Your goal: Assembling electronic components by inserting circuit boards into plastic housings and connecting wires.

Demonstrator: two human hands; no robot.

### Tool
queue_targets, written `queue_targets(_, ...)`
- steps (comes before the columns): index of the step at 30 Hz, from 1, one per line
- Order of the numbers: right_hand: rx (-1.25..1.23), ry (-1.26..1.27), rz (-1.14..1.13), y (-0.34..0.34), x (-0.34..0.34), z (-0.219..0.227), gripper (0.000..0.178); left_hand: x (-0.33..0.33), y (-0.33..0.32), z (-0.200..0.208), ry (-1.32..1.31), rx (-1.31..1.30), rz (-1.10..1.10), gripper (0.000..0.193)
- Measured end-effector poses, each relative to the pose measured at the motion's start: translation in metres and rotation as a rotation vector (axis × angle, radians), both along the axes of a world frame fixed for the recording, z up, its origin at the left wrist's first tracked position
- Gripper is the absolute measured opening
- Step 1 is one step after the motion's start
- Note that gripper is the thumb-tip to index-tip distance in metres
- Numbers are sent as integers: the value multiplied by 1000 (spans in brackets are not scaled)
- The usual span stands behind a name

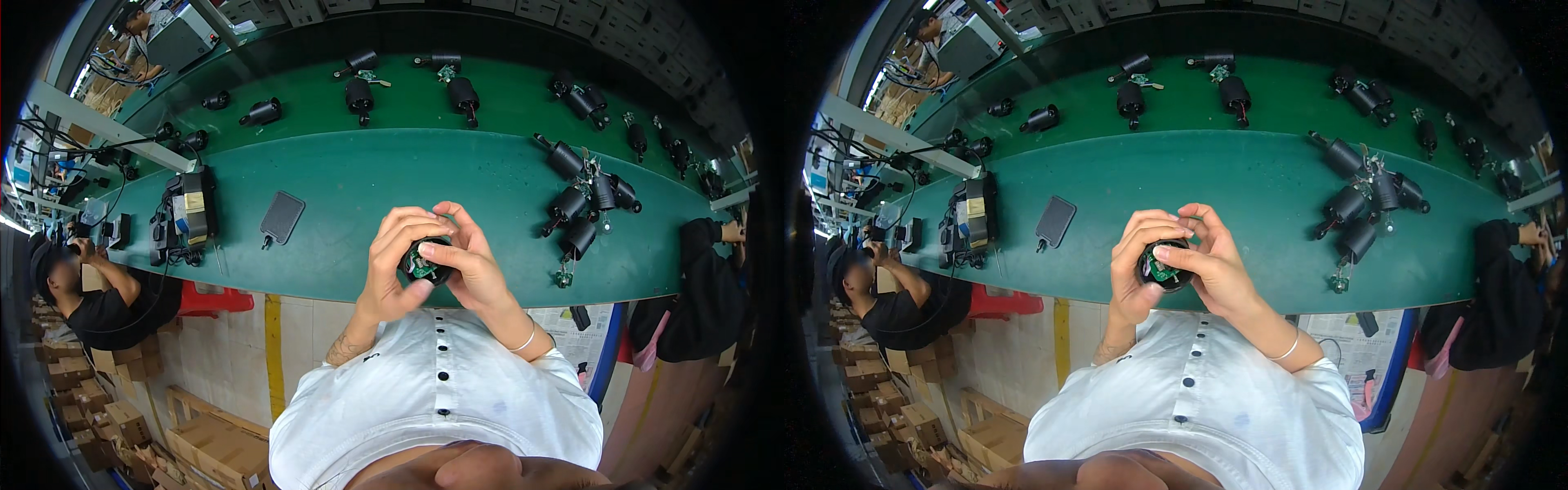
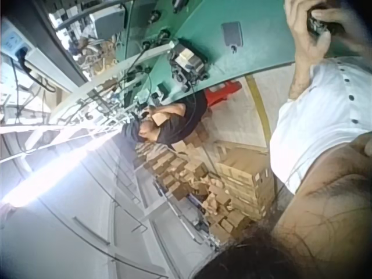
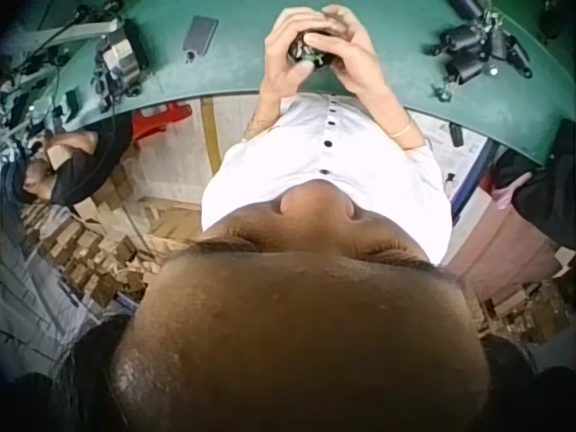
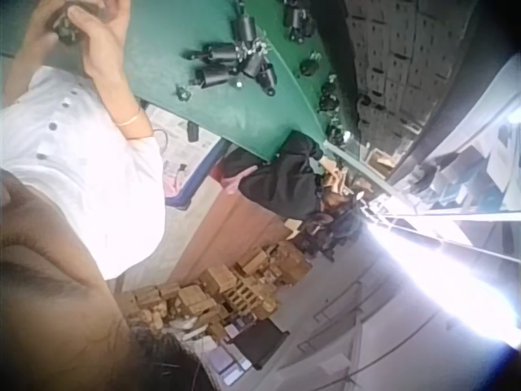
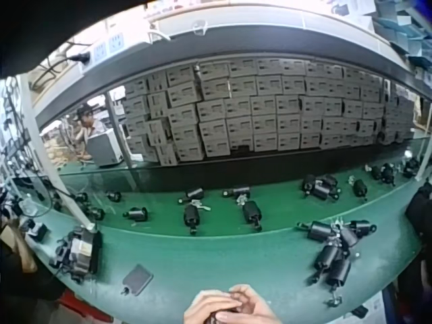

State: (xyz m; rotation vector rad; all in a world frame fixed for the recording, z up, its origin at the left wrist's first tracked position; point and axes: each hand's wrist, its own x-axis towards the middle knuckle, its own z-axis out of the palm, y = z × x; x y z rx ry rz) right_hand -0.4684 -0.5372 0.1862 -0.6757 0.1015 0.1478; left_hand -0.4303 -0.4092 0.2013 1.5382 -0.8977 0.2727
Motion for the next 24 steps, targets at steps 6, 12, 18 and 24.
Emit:
queue_targets(6, -55, -76, -71, 5, -3, 2, 58, -7, -7, -11, 52, -20, 138, 42)
queue_targets(12, -61, -98, -98, 11, -6, 1, 59, -8, -9, -10, 36, -78, 149, 36)
queue_targets(18, -37, -109, -103, 12, -6, 0, 58, -6, -10, -10, -5, -92, 151, 35)
queue_targets(24, -10, -106, -114, 12, -10, 1, 57, -5, -13, -14, -52, -124, 154, 36)
